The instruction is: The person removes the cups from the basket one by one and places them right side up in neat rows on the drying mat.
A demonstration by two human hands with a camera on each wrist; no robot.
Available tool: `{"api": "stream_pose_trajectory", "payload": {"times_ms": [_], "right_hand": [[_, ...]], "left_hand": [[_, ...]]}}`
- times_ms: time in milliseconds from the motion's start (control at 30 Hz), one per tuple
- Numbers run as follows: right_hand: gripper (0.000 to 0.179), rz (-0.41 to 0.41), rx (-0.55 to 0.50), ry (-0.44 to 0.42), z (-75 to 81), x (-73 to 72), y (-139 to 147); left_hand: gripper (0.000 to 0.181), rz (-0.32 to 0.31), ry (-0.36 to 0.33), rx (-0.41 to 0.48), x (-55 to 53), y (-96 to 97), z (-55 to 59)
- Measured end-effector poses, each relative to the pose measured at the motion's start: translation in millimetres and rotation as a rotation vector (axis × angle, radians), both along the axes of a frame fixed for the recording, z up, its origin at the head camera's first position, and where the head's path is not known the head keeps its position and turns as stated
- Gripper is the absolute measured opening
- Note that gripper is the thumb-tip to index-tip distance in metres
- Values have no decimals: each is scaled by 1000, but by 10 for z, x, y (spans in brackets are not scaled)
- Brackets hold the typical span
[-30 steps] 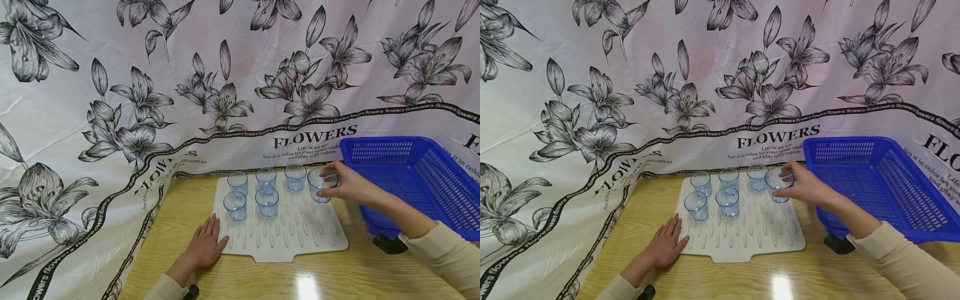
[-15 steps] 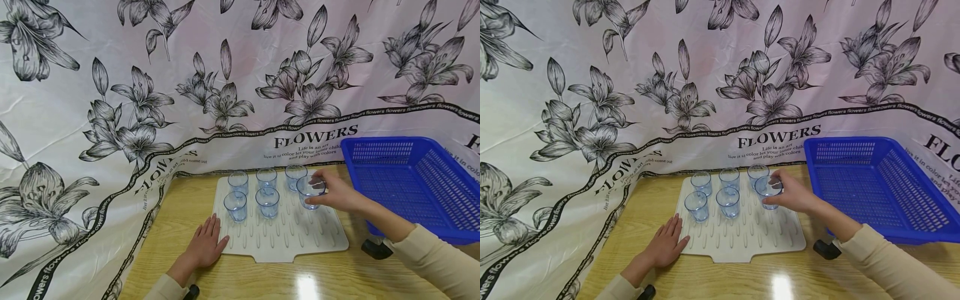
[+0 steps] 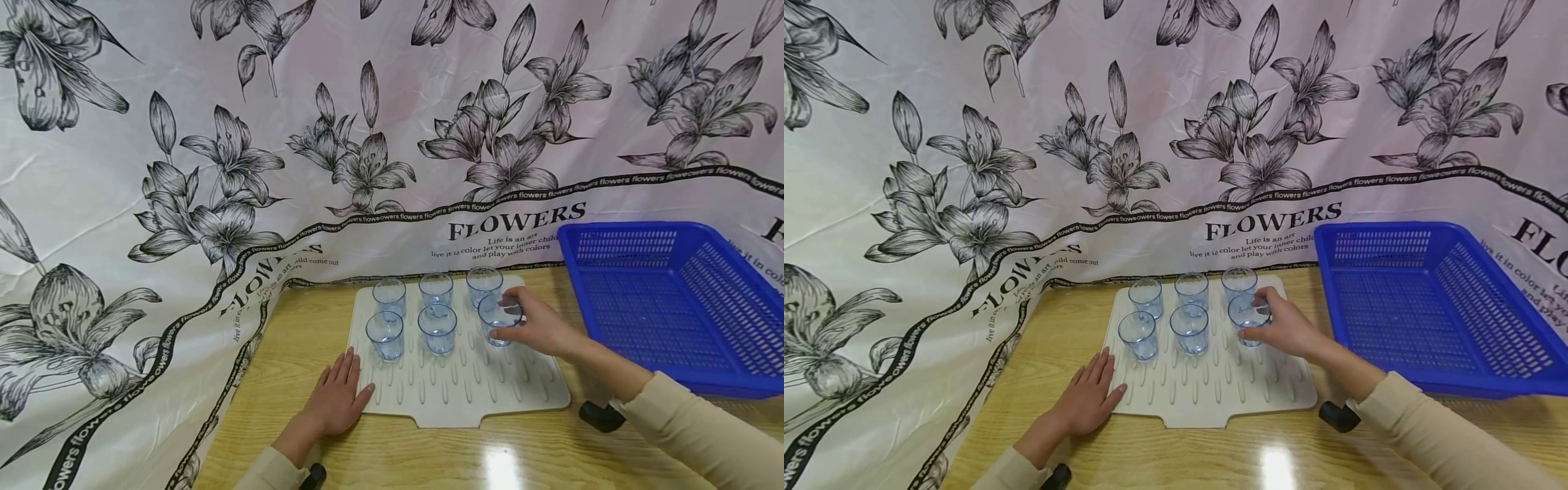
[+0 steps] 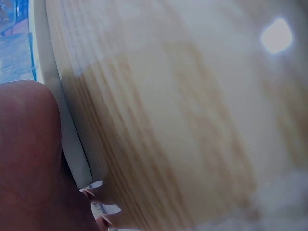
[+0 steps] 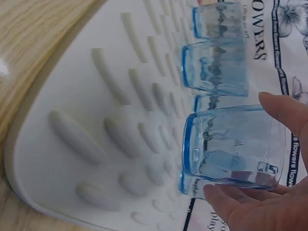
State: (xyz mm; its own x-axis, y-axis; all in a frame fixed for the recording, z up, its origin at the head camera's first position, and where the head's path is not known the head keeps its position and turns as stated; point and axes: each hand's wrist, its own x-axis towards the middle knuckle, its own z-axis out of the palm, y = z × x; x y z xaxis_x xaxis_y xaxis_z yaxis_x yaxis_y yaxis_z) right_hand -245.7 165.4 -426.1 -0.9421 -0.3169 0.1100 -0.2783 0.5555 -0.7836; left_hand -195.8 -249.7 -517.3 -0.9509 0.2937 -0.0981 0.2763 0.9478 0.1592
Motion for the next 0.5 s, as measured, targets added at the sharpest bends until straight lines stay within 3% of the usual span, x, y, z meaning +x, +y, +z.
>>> {"api": "stream_pose_trajectory", "payload": {"times_ms": [500], "right_hand": [[80,-11,12,-10,-198,-56,-111]], "left_hand": [[80,-10,15,-17,2,2,-3]]}}
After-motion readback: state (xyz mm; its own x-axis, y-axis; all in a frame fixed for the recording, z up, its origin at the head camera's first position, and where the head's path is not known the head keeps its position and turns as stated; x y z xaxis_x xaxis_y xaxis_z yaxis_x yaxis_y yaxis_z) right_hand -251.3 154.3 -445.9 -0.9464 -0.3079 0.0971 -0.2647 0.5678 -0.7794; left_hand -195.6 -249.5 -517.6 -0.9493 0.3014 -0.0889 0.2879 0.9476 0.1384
